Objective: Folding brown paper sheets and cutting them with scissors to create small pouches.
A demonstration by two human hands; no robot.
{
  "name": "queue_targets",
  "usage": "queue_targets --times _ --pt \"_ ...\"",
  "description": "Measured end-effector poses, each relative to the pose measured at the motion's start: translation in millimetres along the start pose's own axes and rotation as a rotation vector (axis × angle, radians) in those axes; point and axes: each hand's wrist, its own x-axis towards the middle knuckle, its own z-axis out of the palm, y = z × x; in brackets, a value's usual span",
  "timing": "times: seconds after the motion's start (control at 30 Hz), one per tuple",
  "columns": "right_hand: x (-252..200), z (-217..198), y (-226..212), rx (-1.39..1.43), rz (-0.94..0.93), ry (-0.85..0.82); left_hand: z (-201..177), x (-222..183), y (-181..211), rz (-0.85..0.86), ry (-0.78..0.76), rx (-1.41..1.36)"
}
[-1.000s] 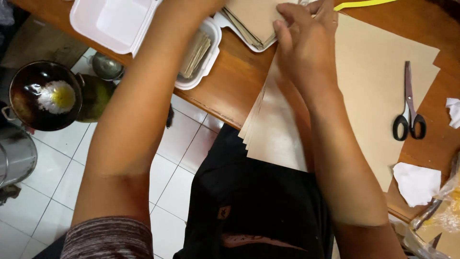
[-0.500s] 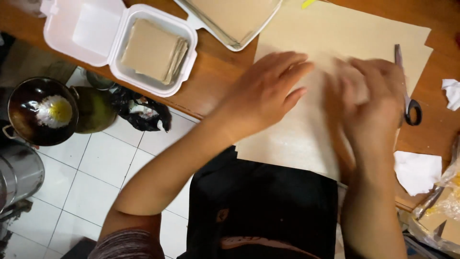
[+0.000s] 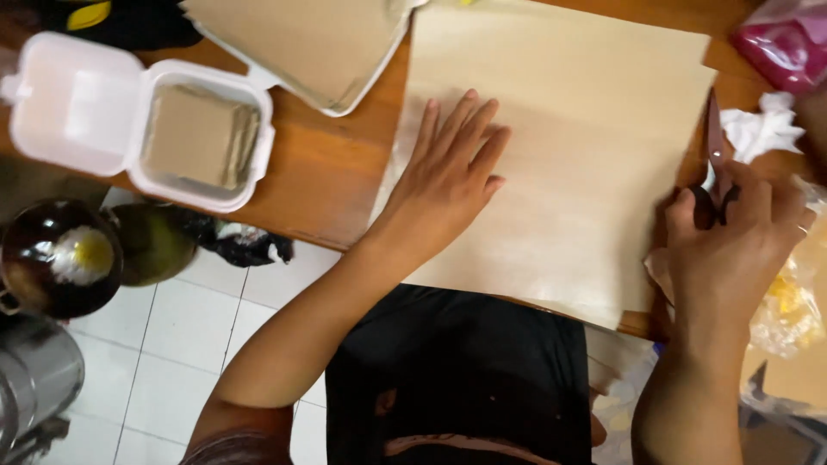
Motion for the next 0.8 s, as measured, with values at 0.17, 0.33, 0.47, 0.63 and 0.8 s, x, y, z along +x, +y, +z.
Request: queue_targets --times 0.17,0.33,0.47,0.63,0.8 --pt "-3 -15 8 0.04 -0.128 -0.001 -32 -8 43 0.191 -0.212 -0.206" --pt "11 -31 -19 0.317 -0.171 -0.245 -29 -32 54 0.245 -0.331 -0.083" --pt "9 -17 -11 0.249 -0.237 -0.161 -37 -36 51 0.202 -0.273 -0.3" --pt "-3 -3 19 0.142 -0.347 -0.041 -38 -40 42 0.175 -0.229 -0.46" --pt "-12 -19 23 0.205 -0.281 -0.073 -30 -38 44 0.077 -0.092 -0.591"
